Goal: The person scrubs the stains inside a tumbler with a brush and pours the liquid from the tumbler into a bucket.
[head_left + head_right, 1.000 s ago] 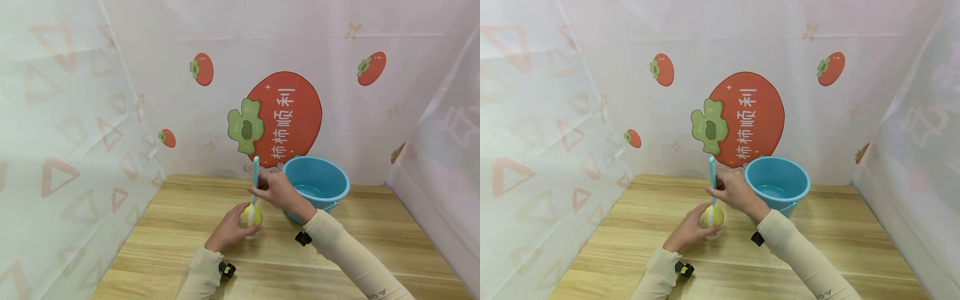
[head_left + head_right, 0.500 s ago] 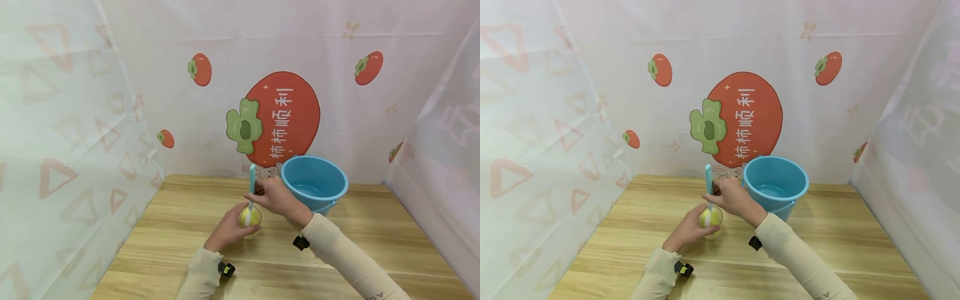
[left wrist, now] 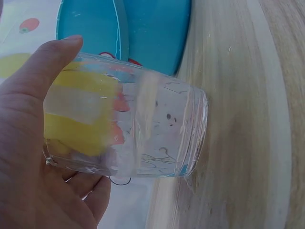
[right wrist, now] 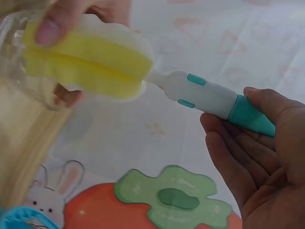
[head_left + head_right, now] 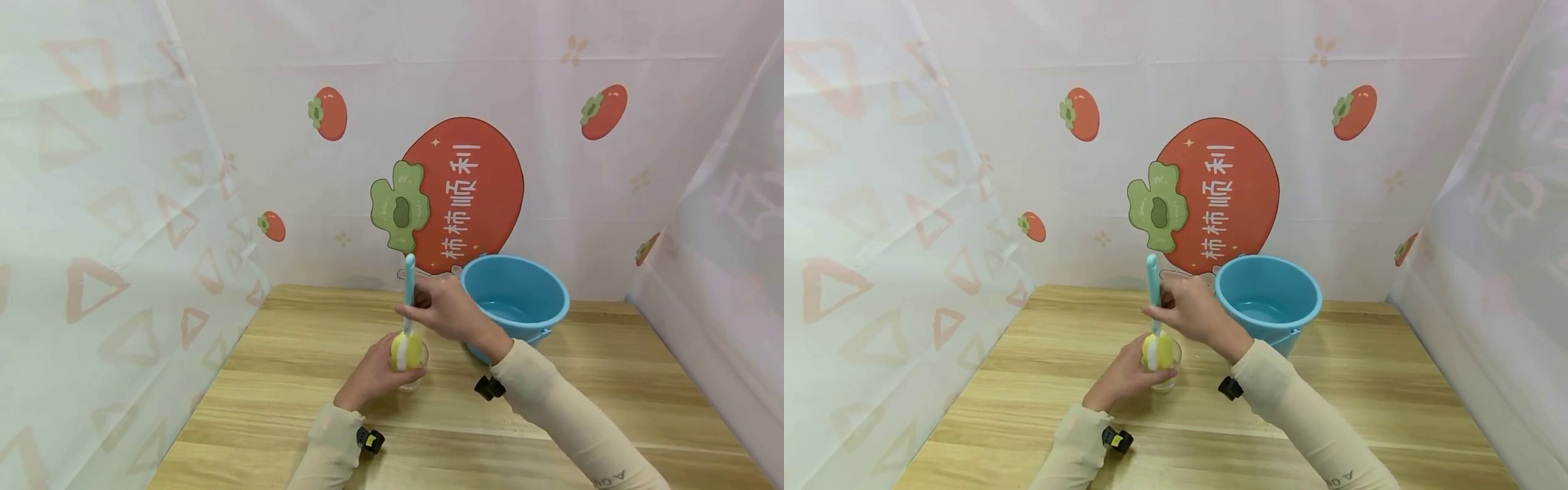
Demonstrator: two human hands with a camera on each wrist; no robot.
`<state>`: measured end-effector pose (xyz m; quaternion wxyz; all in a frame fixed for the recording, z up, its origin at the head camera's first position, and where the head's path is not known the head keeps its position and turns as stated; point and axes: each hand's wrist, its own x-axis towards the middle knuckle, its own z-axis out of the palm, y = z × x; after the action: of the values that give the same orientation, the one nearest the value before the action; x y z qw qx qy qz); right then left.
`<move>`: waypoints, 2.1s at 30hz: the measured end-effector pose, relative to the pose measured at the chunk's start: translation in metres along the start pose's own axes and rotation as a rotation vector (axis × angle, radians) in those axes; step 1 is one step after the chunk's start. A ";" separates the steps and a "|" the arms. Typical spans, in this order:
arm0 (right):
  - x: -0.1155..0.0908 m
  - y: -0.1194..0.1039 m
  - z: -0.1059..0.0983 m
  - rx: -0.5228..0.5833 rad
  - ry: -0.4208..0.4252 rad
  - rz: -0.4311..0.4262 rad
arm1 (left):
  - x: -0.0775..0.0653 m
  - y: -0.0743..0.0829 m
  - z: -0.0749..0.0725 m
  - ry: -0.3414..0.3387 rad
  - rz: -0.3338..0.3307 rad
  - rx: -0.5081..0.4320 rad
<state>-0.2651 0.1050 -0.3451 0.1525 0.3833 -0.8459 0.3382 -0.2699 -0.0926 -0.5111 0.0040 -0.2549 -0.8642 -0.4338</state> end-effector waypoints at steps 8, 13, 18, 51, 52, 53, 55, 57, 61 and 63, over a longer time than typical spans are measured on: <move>-0.015 0.012 0.026 0.048 -0.054 0.065 | -0.001 0.001 -0.001 -0.006 0.028 -0.007; -0.016 0.011 0.025 0.046 -0.065 0.062 | -0.002 0.001 0.000 0.004 0.026 -0.017; -0.007 0.002 0.005 0.023 -0.030 0.024 | -0.001 -0.002 0.001 0.007 0.011 -0.014; 0.000 0.002 -0.011 -0.095 0.009 0.046 | -0.003 0.000 -0.003 0.002 -0.054 -0.055; 0.001 0.001 -0.012 -0.094 0.009 0.048 | -0.004 0.000 -0.003 0.003 -0.051 -0.053; 0.001 0.001 -0.013 -0.105 0.012 0.047 | -0.004 0.000 -0.003 0.004 -0.050 -0.053; 0.000 0.001 -0.012 -0.113 0.015 0.038 | -0.003 0.000 -0.003 0.002 -0.052 -0.055; -0.001 0.004 -0.007 -0.121 0.012 0.024 | -0.003 0.000 -0.003 -0.001 -0.057 -0.053; -0.009 0.014 0.008 -0.094 -0.022 0.027 | -0.002 0.000 -0.002 0.000 -0.078 -0.024; -0.014 0.019 0.015 -0.078 -0.032 0.043 | -0.002 0.000 -0.002 0.002 -0.091 -0.018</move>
<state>-0.2702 0.1112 -0.3721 0.1465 0.3639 -0.8688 0.3021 -0.2683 -0.0945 -0.5104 -0.0171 -0.2147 -0.8710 -0.4417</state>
